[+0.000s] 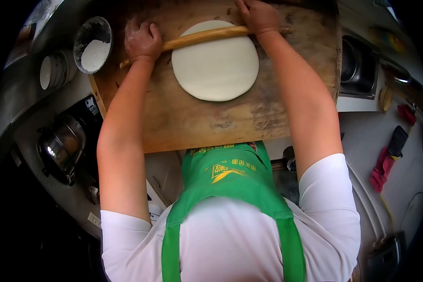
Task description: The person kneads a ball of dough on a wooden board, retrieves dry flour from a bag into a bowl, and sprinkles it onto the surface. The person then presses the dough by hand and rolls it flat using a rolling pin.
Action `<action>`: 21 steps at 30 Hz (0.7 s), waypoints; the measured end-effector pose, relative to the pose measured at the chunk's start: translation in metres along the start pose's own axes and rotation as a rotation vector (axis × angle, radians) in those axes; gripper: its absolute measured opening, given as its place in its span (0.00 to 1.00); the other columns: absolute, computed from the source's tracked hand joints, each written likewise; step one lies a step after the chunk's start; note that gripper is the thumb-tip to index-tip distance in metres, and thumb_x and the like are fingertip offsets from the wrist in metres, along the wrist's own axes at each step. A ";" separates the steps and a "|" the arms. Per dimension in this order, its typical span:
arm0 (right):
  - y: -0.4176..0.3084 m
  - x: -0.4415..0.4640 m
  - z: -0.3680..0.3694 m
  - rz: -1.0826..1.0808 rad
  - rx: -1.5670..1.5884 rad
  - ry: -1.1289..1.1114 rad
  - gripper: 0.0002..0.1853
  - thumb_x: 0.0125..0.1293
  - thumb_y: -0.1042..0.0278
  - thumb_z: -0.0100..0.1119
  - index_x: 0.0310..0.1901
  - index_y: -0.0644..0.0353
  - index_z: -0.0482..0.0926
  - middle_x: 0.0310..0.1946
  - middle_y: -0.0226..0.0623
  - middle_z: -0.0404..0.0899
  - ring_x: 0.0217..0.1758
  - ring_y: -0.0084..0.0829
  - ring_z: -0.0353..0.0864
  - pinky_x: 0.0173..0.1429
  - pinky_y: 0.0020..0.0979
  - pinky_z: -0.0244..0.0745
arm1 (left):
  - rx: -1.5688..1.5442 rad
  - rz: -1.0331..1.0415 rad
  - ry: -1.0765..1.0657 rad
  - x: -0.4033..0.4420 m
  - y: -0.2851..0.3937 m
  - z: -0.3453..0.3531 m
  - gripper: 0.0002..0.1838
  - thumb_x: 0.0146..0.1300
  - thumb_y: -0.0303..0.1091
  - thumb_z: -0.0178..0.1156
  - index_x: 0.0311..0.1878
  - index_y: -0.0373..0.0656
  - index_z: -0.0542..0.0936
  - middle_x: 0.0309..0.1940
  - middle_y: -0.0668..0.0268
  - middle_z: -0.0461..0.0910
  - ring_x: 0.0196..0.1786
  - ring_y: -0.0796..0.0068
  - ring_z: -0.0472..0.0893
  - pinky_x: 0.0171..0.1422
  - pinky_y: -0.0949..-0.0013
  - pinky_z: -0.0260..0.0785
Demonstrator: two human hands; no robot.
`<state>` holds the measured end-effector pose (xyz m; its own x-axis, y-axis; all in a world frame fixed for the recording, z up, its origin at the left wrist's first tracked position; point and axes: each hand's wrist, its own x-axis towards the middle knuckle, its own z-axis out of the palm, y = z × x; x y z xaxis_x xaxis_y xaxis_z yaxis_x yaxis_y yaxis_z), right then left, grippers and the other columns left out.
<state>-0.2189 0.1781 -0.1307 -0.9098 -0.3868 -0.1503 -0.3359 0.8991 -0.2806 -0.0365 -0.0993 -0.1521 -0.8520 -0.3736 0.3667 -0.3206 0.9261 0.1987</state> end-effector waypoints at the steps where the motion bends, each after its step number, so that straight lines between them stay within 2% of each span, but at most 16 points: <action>1: -0.003 -0.007 0.003 -0.003 -0.004 0.015 0.20 0.73 0.40 0.53 0.40 0.43 0.89 0.36 0.31 0.87 0.50 0.39 0.85 0.49 0.44 0.80 | -0.004 0.002 0.015 -0.010 0.003 0.000 0.18 0.68 0.44 0.56 0.50 0.45 0.87 0.66 0.48 0.76 0.71 0.43 0.71 0.74 0.49 0.66; 3: -0.013 -0.025 0.016 -0.215 0.165 0.017 0.22 0.65 0.33 0.62 0.45 0.40 0.90 0.44 0.34 0.87 0.55 0.39 0.85 0.58 0.42 0.80 | -0.091 -0.119 -0.054 -0.035 0.012 -0.009 0.18 0.66 0.45 0.59 0.47 0.42 0.86 0.64 0.47 0.76 0.70 0.43 0.72 0.71 0.48 0.69; 5: -0.024 -0.046 0.018 -0.191 0.135 0.011 0.26 0.59 0.31 0.68 0.51 0.38 0.89 0.53 0.37 0.86 0.59 0.40 0.83 0.64 0.41 0.78 | -0.126 -0.063 -0.168 -0.068 0.024 -0.029 0.21 0.66 0.49 0.60 0.45 0.37 0.84 0.60 0.47 0.77 0.68 0.44 0.73 0.71 0.48 0.68; 6: -0.028 -0.049 0.012 -0.148 0.116 -0.063 0.30 0.58 0.31 0.69 0.55 0.42 0.87 0.57 0.38 0.84 0.64 0.41 0.81 0.66 0.41 0.77 | -0.050 0.052 -0.147 -0.083 0.025 -0.038 0.22 0.66 0.50 0.62 0.46 0.37 0.83 0.59 0.48 0.77 0.67 0.45 0.73 0.72 0.49 0.67; 7: -0.029 -0.055 0.008 -0.160 0.122 -0.055 0.30 0.58 0.31 0.69 0.55 0.42 0.87 0.57 0.38 0.84 0.64 0.41 0.81 0.66 0.41 0.77 | 0.027 0.166 -0.126 -0.096 0.026 -0.046 0.24 0.65 0.51 0.63 0.47 0.36 0.82 0.58 0.49 0.77 0.67 0.46 0.73 0.72 0.49 0.66; 9: -0.029 -0.062 0.000 0.039 0.147 -0.240 0.33 0.60 0.33 0.68 0.57 0.50 0.85 0.57 0.40 0.85 0.63 0.41 0.82 0.66 0.42 0.77 | 0.030 0.171 -0.122 -0.119 0.024 -0.046 0.24 0.64 0.51 0.65 0.49 0.36 0.81 0.58 0.49 0.77 0.67 0.47 0.73 0.73 0.50 0.65; 11: -0.021 -0.075 0.000 0.098 0.118 -0.284 0.33 0.64 0.34 0.65 0.57 0.56 0.84 0.56 0.42 0.86 0.61 0.43 0.84 0.65 0.44 0.77 | -0.036 0.137 -0.221 -0.129 0.028 -0.059 0.27 0.62 0.50 0.69 0.53 0.37 0.78 0.55 0.51 0.78 0.65 0.47 0.74 0.73 0.52 0.65; 13: -0.005 -0.104 0.003 0.149 0.169 -0.284 0.31 0.67 0.36 0.63 0.56 0.57 0.84 0.54 0.44 0.87 0.59 0.46 0.85 0.62 0.46 0.77 | -0.060 0.121 -0.348 -0.149 0.036 -0.071 0.26 0.60 0.51 0.70 0.51 0.38 0.79 0.54 0.53 0.79 0.64 0.48 0.74 0.72 0.53 0.66; 15: 0.013 -0.145 -0.004 0.263 0.255 -0.294 0.30 0.68 0.37 0.62 0.56 0.58 0.84 0.52 0.45 0.88 0.59 0.47 0.85 0.61 0.45 0.77 | -0.067 0.181 -0.328 -0.181 0.038 -0.086 0.27 0.60 0.51 0.70 0.51 0.39 0.78 0.54 0.54 0.79 0.64 0.49 0.75 0.72 0.54 0.66; 17: 0.027 -0.189 -0.006 0.302 0.255 -0.257 0.27 0.70 0.40 0.60 0.54 0.57 0.84 0.52 0.43 0.87 0.60 0.46 0.84 0.64 0.43 0.74 | -0.077 0.230 -0.318 -0.221 0.037 -0.091 0.27 0.60 0.51 0.70 0.51 0.40 0.78 0.54 0.54 0.79 0.64 0.50 0.75 0.72 0.54 0.66; 19: 0.055 -0.238 0.010 0.101 0.231 -0.019 0.22 0.71 0.44 0.58 0.52 0.54 0.83 0.58 0.40 0.84 0.67 0.45 0.77 0.74 0.47 0.66 | -0.150 0.209 -0.303 -0.255 0.033 -0.091 0.27 0.58 0.51 0.71 0.53 0.42 0.77 0.57 0.54 0.78 0.67 0.50 0.74 0.74 0.51 0.65; 20: 0.070 -0.261 0.022 0.109 0.231 -0.025 0.22 0.71 0.44 0.58 0.52 0.54 0.83 0.58 0.40 0.84 0.67 0.45 0.77 0.74 0.47 0.66 | -0.153 0.211 -0.312 -0.265 0.035 -0.095 0.27 0.58 0.51 0.71 0.53 0.42 0.77 0.57 0.54 0.78 0.67 0.50 0.74 0.74 0.51 0.65; 21: 0.085 -0.283 0.033 -0.030 0.123 0.151 0.22 0.71 0.45 0.56 0.53 0.53 0.83 0.61 0.40 0.81 0.70 0.46 0.73 0.77 0.50 0.60 | -0.118 0.170 -0.299 -0.274 0.043 -0.100 0.28 0.60 0.50 0.70 0.56 0.42 0.77 0.62 0.52 0.76 0.71 0.50 0.72 0.77 0.49 0.62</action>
<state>0.0185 0.3573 -0.1435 -0.9292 -0.3695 0.0016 -0.3395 0.8522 -0.3981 0.2247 0.0377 -0.1535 -0.9780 -0.1669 0.1254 -0.1287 0.9549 0.2676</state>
